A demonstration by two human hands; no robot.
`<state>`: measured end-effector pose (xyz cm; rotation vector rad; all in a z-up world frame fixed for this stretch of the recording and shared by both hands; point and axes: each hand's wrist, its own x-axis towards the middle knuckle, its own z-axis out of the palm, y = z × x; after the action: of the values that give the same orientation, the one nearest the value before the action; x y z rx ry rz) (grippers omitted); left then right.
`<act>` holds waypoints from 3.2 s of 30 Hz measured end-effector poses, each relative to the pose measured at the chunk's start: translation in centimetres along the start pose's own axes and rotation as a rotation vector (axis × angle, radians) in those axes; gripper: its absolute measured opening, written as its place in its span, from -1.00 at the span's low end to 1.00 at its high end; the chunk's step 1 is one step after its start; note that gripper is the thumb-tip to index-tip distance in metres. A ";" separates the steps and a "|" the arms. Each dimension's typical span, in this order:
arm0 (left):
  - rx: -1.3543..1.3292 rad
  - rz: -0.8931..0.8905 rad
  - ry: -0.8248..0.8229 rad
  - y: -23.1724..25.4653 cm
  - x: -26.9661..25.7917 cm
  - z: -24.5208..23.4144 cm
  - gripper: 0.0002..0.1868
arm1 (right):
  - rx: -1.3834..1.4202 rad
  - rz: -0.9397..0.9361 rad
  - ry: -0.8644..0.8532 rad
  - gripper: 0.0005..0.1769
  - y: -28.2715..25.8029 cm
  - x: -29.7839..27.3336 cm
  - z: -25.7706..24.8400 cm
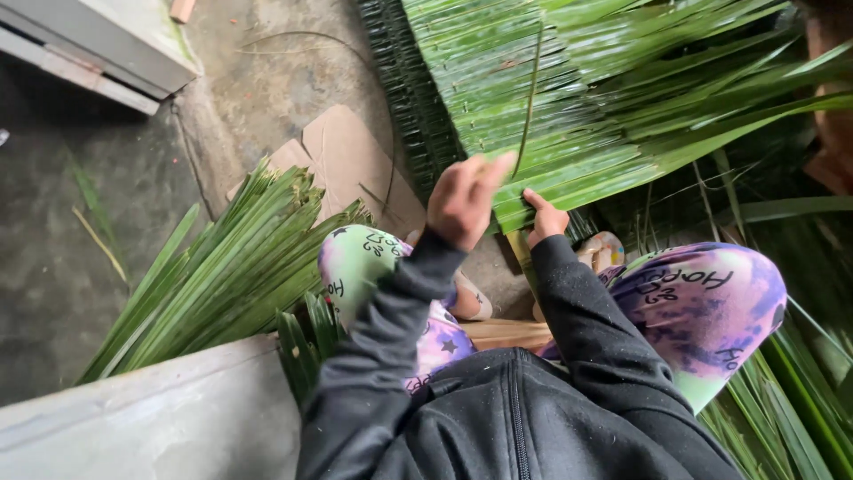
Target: Weaving palm leaves onto a wooden spine to create a thatched panel
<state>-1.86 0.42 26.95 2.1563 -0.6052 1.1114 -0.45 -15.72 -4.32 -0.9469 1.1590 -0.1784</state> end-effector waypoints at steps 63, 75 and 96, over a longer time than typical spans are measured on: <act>0.101 -0.421 -0.726 -5.9 -15.8 13.6 -0.87 | 0.005 -0.002 -0.030 -0.08 2.2 2.8 -2.0; -0.008 -0.479 -0.687 -6.1 -15.4 13.0 -0.81 | 0.085 0.065 -0.034 -0.09 1.9 3.3 -1.8; 0.123 -0.216 -0.483 -6.6 -17.7 14.3 -0.88 | 0.012 0.033 -0.025 -0.03 -0.7 -0.4 -1.7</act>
<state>0.65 -3.25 3.65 2.5467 -0.5018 0.5232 -1.79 -16.84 -3.62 -0.9164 1.1488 -0.1468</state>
